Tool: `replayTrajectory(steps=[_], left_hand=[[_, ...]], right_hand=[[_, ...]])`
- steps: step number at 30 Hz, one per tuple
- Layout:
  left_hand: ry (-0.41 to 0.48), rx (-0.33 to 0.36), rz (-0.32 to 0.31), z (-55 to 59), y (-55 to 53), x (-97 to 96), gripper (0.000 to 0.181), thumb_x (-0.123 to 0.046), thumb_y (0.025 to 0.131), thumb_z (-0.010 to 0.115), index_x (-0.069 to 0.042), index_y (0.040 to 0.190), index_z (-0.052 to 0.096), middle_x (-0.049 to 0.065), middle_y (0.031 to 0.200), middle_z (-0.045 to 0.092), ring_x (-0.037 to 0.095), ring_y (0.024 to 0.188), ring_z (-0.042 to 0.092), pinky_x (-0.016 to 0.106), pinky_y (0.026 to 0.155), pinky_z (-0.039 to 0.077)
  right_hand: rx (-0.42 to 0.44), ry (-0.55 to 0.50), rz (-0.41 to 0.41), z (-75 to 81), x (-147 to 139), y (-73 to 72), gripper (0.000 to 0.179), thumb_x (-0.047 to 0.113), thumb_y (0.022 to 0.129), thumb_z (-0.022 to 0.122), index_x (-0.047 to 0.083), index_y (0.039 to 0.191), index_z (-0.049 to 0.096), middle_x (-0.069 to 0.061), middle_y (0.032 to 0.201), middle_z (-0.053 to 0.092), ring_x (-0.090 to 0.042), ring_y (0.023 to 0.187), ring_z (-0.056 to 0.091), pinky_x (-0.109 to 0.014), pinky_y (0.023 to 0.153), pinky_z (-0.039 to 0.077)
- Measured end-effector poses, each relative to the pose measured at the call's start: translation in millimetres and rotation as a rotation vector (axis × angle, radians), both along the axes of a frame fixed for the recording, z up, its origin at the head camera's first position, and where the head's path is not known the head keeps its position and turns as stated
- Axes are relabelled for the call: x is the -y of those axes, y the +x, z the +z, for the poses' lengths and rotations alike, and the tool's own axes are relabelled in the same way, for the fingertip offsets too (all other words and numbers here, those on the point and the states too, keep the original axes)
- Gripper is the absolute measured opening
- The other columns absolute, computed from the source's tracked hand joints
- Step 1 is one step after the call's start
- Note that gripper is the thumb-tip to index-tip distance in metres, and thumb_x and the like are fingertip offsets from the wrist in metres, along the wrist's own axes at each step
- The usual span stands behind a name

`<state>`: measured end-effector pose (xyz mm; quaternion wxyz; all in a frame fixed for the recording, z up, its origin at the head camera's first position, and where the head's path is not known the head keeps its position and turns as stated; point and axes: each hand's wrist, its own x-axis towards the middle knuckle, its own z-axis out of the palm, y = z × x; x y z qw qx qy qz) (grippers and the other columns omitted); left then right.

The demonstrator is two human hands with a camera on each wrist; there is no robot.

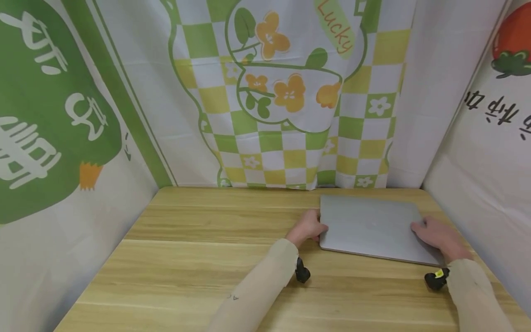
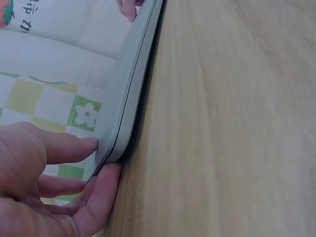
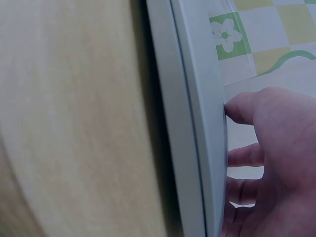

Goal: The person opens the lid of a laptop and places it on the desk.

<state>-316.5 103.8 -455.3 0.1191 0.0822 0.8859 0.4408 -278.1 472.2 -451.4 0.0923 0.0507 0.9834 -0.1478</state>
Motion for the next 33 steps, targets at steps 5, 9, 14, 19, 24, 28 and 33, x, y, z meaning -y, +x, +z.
replayTrajectory(steps=[5, 9, 14, 19, 24, 28, 33], left_hand=[[-0.005, 0.001, -0.006, 0.9, 0.9, 1.1, 0.026, -0.003, 0.085, 0.069, 0.003, 0.109, 0.062, 0.010, 0.083, 0.062, 0.013, 0.049, 0.053, 0.024, 0.045, 0.053], [-0.011, -0.006, -0.010, 0.9, 1.2, 2.0, 0.024, -0.004, 0.085, 0.069, 0.003, 0.106, 0.062, 0.009, 0.079, 0.060, 0.013, 0.048, 0.054, 0.024, 0.045, 0.053], [0.038, 0.013, -0.013, 0.1, 1.5, 4.5, 0.024, -0.002, 0.084, 0.070, 0.001, 0.107, 0.063, 0.008, 0.082, 0.062, 0.014, 0.052, 0.056, 0.025, 0.047, 0.055], [0.087, 0.025, -0.013, -0.6, 1.7, 8.0, 0.024, -0.001, 0.084, 0.070, 0.000, 0.107, 0.066, 0.006, 0.084, 0.064, 0.014, 0.058, 0.058, 0.026, 0.049, 0.055], [0.098, 0.035, -0.005, -0.4, 2.9, 10.8, 0.020, 0.000, 0.084, 0.070, 0.002, 0.104, 0.067, 0.008, 0.083, 0.065, 0.016, 0.059, 0.060, 0.025, 0.049, 0.055], [0.083, 0.046, 0.003, -0.9, 3.6, 12.4, 0.018, 0.000, 0.083, 0.070, 0.002, 0.101, 0.067, 0.009, 0.084, 0.066, 0.016, 0.060, 0.061, 0.026, 0.051, 0.057], [0.057, 0.059, 0.011, -0.2, 3.3, 14.4, 0.015, -0.001, 0.083, 0.069, 0.002, 0.098, 0.067, 0.007, 0.080, 0.064, 0.016, 0.059, 0.060, 0.026, 0.052, 0.057]], right_hand=[[-0.018, 0.004, -0.005, -0.9, 1, 1.8, 0.089, 0.057, 0.100, 0.032, -0.026, 0.134, 0.029, -0.049, 0.132, 0.034, -0.065, 0.114, 0.041, -0.067, 0.091, 0.044], [-0.031, -0.003, 0.005, -4.4, -1, 1.6, 0.089, 0.056, 0.101, 0.031, -0.026, 0.134, 0.029, -0.049, 0.133, 0.034, -0.065, 0.115, 0.040, -0.068, 0.092, 0.043], [-0.044, -0.008, 0.020, -6.8, -1, 3.1, 0.085, 0.053, 0.102, 0.030, -0.026, 0.134, 0.029, -0.049, 0.134, 0.032, -0.065, 0.116, 0.039, -0.070, 0.093, 0.041], [-0.086, -0.015, 0.039, -8.3, 1, 3.9, 0.081, 0.049, 0.103, 0.032, -0.026, 0.133, 0.031, -0.049, 0.132, 0.035, -0.065, 0.115, 0.041, -0.069, 0.090, 0.043], [-0.091, -0.033, 0.045, -8.9, 3, 5.8, 0.080, 0.047, 0.103, 0.032, -0.026, 0.134, 0.030, -0.050, 0.133, 0.033, -0.065, 0.116, 0.040, -0.070, 0.092, 0.042], [-0.089, -0.048, 0.046, -9.3, 5, 7.0, 0.079, 0.047, 0.103, 0.033, -0.027, 0.134, 0.030, -0.050, 0.133, 0.033, -0.065, 0.116, 0.039, -0.070, 0.093, 0.041], [-0.081, -0.038, 0.030, -9.2, 8, 7.4, 0.082, 0.049, 0.103, 0.032, -0.027, 0.133, 0.030, -0.050, 0.133, 0.034, -0.066, 0.117, 0.038, -0.070, 0.093, 0.041]])
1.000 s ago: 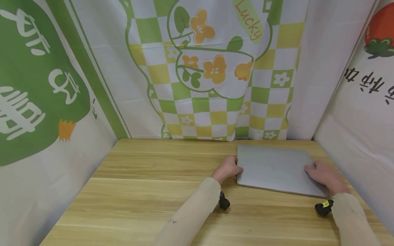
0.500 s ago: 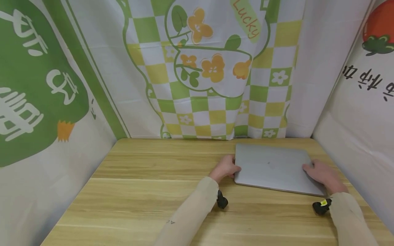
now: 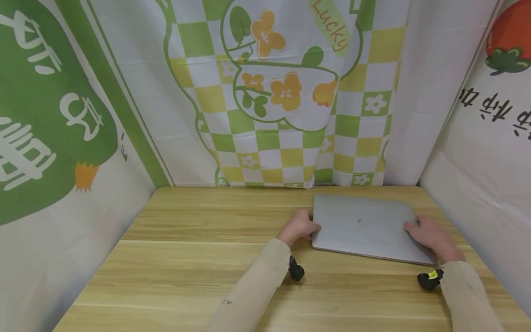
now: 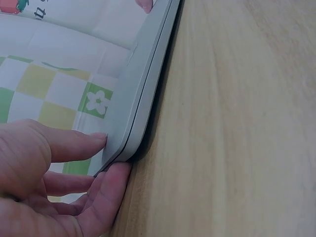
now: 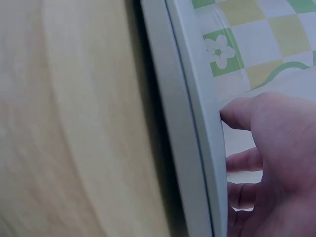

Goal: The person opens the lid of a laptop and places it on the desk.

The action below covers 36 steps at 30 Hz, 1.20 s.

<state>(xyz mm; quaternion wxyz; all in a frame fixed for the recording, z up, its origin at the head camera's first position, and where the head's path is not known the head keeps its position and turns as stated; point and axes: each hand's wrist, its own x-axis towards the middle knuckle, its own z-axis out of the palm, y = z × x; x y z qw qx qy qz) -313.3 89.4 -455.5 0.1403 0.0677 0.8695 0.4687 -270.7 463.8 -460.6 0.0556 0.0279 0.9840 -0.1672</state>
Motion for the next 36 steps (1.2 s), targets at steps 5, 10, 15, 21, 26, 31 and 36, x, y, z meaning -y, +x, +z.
replayTrajectory(steps=[5, 10, 15, 21, 26, 31, 36], left_hand=[[0.023, 0.020, 0.010, 2.1, 0.7, 4.0, 0.016, -0.001, 0.083, 0.069, 0.003, 0.098, 0.065, 0.007, 0.078, 0.061, 0.017, 0.060, 0.060, 0.027, 0.053, 0.058], [0.042, 0.025, 0.022, 1.2, 2.1, 9.2, 0.019, -0.002, 0.084, 0.070, 0.003, 0.100, 0.064, 0.007, 0.080, 0.060, 0.018, 0.061, 0.060, 0.028, 0.053, 0.058], [0.052, 0.019, 0.021, -2.4, 2.5, 12.0, 0.024, -0.002, 0.084, 0.071, 0.005, 0.105, 0.064, 0.008, 0.082, 0.062, 0.018, 0.060, 0.061, 0.027, 0.052, 0.058], [0.078, 0.031, 0.021, -3.1, 3.4, 13.6, 0.035, -0.002, 0.084, 0.071, 0.007, 0.116, 0.060, 0.015, 0.095, 0.065, 0.020, 0.065, 0.063, 0.028, 0.054, 0.059], [0.087, 0.038, 0.017, -3.9, 4.9, 17.6, 0.045, -0.003, 0.085, 0.071, 0.009, 0.126, 0.056, 0.022, 0.115, 0.064, 0.024, 0.072, 0.066, 0.030, 0.057, 0.060], [0.068, 0.058, 0.022, -4.9, 5.0, 21.1, 0.049, -0.004, 0.085, 0.072, 0.009, 0.129, 0.054, 0.023, 0.117, 0.063, 0.023, 0.072, 0.067, 0.029, 0.059, 0.061], [0.075, 0.079, 0.024, -4.4, 5.6, 25.2, 0.050, -0.006, 0.086, 0.072, 0.007, 0.130, 0.053, 0.021, 0.110, 0.064, 0.023, 0.069, 0.067, 0.030, 0.059, 0.061]], right_hand=[[-0.004, -0.010, -0.003, 1.2, 4, 0.9, 0.084, 0.051, 0.102, 0.032, -0.026, 0.135, 0.029, -0.050, 0.134, 0.033, -0.066, 0.117, 0.038, -0.071, 0.093, 0.040], [-0.022, -0.014, 0.016, 1.6, 9, 2.7, 0.081, 0.049, 0.103, 0.034, -0.025, 0.135, 0.031, -0.050, 0.133, 0.034, -0.066, 0.116, 0.040, -0.071, 0.092, 0.041], [0.004, -0.058, 0.009, 3.2, 14, 6.0, 0.083, 0.049, 0.103, 0.034, -0.027, 0.136, 0.028, -0.051, 0.134, 0.032, -0.066, 0.116, 0.040, -0.069, 0.091, 0.042], [0.010, -0.092, -0.018, 5.3, 14, 6.7, 0.072, 0.048, 0.102, 0.038, -0.022, 0.116, 0.043, -0.035, 0.096, 0.057, -0.036, 0.080, 0.057, -0.037, 0.060, 0.049], [-0.008, -0.098, -0.013, 6.5, 18, 8.1, 0.062, 0.047, 0.102, 0.039, -0.014, 0.106, 0.047, -0.018, 0.082, 0.057, -0.025, 0.072, 0.052, -0.029, 0.054, 0.041], [-0.010, -0.099, -0.013, 8.3, 23, 11.4, 0.057, 0.046, 0.102, 0.039, -0.010, 0.100, 0.048, -0.013, 0.079, 0.055, -0.023, 0.070, 0.051, -0.029, 0.054, 0.040], [-0.005, -0.109, -0.017, 6.7, 26, 12.9, 0.057, 0.047, 0.102, 0.039, -0.010, 0.101, 0.048, -0.012, 0.078, 0.054, -0.022, 0.069, 0.050, -0.030, 0.053, 0.040]])
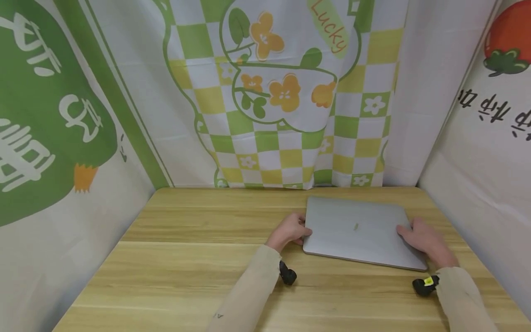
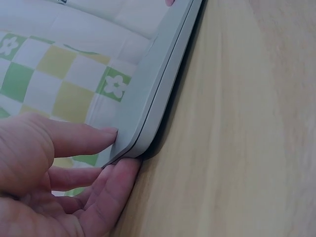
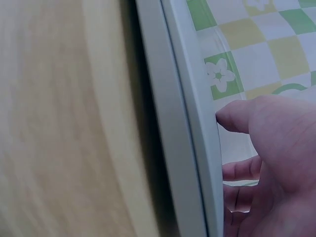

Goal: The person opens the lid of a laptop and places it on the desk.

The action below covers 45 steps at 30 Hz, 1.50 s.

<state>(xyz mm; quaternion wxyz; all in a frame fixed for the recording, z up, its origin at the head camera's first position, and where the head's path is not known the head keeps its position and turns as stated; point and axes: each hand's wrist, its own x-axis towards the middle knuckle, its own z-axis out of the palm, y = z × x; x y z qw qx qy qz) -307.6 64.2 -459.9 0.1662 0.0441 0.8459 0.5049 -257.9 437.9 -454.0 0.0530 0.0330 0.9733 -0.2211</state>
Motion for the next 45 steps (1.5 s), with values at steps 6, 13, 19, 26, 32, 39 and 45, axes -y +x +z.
replayTrajectory(steps=[6, 13, 19, 26, 32, 39, 45], left_hand=[[0.006, 0.022, -0.003, -0.2, -0.2, 4.6, 0.052, -0.006, 0.086, 0.072, 0.006, 0.132, 0.052, 0.021, 0.112, 0.064, 0.025, 0.072, 0.069, 0.031, 0.061, 0.061], [-0.012, 0.015, -0.029, 1.6, -0.2, 6.7, 0.045, -0.005, 0.086, 0.071, 0.008, 0.127, 0.056, 0.020, 0.105, 0.066, 0.025, 0.071, 0.069, 0.029, 0.059, 0.061], [-0.020, 0.008, -0.039, 3.7, 1.3, 11.1, 0.044, -0.006, 0.087, 0.071, 0.007, 0.127, 0.057, 0.018, 0.104, 0.066, 0.024, 0.071, 0.069, 0.029, 0.058, 0.061], [-0.011, 0.009, -0.040, 4.2, 2.3, 16.1, 0.050, -0.006, 0.087, 0.071, 0.007, 0.132, 0.054, 0.019, 0.108, 0.066, 0.023, 0.071, 0.068, 0.029, 0.058, 0.061], [-0.006, 0.001, -0.042, 2.8, 0.8, 19.6, 0.044, -0.005, 0.086, 0.071, 0.006, 0.127, 0.058, 0.017, 0.101, 0.067, 0.022, 0.068, 0.067, 0.029, 0.055, 0.060], [-0.030, -0.005, -0.046, 2.8, 1.2, 23.0, 0.046, -0.005, 0.086, 0.072, 0.007, 0.127, 0.056, 0.019, 0.106, 0.066, 0.022, 0.066, 0.067, 0.028, 0.054, 0.060], [-0.019, -0.003, -0.038, 2.6, 2.1, 25.6, 0.041, -0.004, 0.085, 0.072, 0.006, 0.122, 0.058, 0.016, 0.099, 0.065, 0.021, 0.064, 0.065, 0.028, 0.053, 0.059]], right_hand=[[-0.001, -0.005, 0.010, -2.4, 3, 0.1, 0.057, 0.048, 0.102, 0.040, -0.009, 0.101, 0.047, -0.011, 0.078, 0.053, -0.022, 0.068, 0.050, -0.030, 0.052, 0.040], [0.005, -0.018, 0.004, -4.4, 5, 0.4, 0.057, 0.049, 0.102, 0.039, -0.007, 0.101, 0.045, -0.011, 0.078, 0.051, -0.021, 0.067, 0.049, -0.030, 0.052, 0.040], [0.017, -0.031, -0.006, -4.2, 9, 2.1, 0.057, 0.048, 0.102, 0.038, -0.008, 0.103, 0.045, -0.011, 0.079, 0.052, -0.021, 0.067, 0.049, -0.031, 0.052, 0.041], [0.019, -0.035, -0.005, -3.3, 13, 3.7, 0.058, 0.049, 0.102, 0.039, -0.008, 0.103, 0.045, -0.010, 0.077, 0.050, -0.021, 0.065, 0.049, -0.031, 0.051, 0.041], [0.047, -0.032, -0.014, -7.5, 16, 2.9, 0.059, 0.051, 0.101, 0.036, -0.008, 0.105, 0.043, -0.009, 0.076, 0.049, -0.020, 0.064, 0.049, -0.031, 0.051, 0.042], [0.045, -0.050, -0.017, -6.8, 19, 4.5, 0.058, 0.051, 0.101, 0.037, -0.007, 0.103, 0.042, -0.009, 0.075, 0.048, -0.021, 0.063, 0.048, -0.032, 0.050, 0.043], [0.033, -0.051, -0.011, -7.7, 22, 7.3, 0.056, 0.049, 0.101, 0.038, -0.006, 0.099, 0.044, -0.008, 0.074, 0.047, -0.020, 0.060, 0.049, -0.033, 0.048, 0.044]])
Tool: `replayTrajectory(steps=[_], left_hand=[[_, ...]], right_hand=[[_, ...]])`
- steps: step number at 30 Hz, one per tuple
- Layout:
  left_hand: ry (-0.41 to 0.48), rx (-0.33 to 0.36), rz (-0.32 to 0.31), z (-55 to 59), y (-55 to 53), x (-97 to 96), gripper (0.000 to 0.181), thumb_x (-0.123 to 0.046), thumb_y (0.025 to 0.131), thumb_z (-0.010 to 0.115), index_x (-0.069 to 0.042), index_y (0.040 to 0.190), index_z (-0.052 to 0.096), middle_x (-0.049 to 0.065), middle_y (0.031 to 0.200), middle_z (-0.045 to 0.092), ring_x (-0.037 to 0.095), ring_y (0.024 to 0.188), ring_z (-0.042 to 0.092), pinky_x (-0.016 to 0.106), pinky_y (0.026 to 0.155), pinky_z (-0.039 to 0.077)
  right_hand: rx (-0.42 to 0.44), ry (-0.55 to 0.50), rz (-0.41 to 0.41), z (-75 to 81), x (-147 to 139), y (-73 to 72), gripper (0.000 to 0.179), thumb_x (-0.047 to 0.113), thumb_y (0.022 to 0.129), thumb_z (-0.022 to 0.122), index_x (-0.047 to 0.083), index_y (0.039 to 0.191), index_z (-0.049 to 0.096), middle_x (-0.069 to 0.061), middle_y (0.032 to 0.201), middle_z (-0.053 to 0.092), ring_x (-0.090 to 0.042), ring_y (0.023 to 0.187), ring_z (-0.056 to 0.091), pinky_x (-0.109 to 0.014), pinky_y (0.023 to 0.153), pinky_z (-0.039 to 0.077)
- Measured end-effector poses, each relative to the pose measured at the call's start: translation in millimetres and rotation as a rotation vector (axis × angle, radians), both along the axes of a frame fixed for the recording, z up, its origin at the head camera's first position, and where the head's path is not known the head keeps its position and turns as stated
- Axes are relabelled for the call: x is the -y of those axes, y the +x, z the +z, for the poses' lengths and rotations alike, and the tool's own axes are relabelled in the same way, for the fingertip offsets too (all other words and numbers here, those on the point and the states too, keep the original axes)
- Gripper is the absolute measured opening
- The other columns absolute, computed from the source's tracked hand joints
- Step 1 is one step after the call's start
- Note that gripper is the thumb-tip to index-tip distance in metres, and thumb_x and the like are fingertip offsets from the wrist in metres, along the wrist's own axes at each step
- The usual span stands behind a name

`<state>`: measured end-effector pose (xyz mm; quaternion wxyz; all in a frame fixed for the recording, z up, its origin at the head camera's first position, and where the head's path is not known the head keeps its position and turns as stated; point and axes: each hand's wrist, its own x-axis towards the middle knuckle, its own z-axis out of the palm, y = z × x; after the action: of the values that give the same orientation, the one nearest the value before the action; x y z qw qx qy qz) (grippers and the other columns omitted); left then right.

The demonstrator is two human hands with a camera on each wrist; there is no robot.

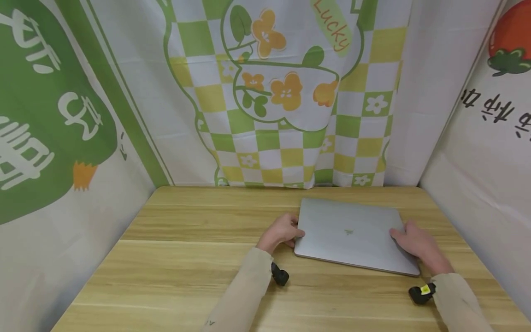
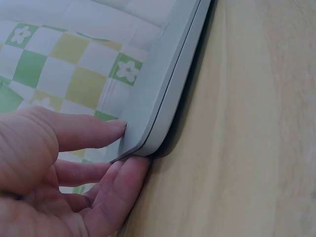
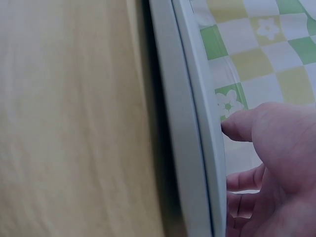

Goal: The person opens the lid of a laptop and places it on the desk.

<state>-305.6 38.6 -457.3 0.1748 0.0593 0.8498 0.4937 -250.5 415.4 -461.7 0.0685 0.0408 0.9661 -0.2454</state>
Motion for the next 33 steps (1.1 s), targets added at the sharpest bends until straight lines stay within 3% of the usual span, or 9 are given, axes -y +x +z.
replayTrajectory(steps=[19, 33], left_hand=[[-0.042, 0.003, 0.000, -1.2, 3.7, 8.7, 0.036, -0.008, 0.087, 0.072, 0.004, 0.118, 0.057, 0.011, 0.091, 0.061, 0.018, 0.059, 0.060, 0.026, 0.050, 0.058], [-0.032, 0.022, 0.006, 0.8, 6.7, 21.1, 0.038, -0.008, 0.087, 0.072, 0.004, 0.120, 0.057, 0.011, 0.094, 0.060, 0.020, 0.068, 0.062, 0.027, 0.054, 0.059]], right_hand=[[0.032, 0.003, -0.018, -0.1, 11, 5.3, 0.061, 0.049, 0.102, 0.036, -0.011, 0.107, 0.042, -0.011, 0.076, 0.047, -0.021, 0.064, 0.048, -0.032, 0.050, 0.043], [0.034, 0.003, -0.003, 3.2, 22, 4.4, 0.066, 0.049, 0.102, 0.036, -0.016, 0.115, 0.042, -0.016, 0.082, 0.050, -0.023, 0.069, 0.050, -0.032, 0.052, 0.043]])
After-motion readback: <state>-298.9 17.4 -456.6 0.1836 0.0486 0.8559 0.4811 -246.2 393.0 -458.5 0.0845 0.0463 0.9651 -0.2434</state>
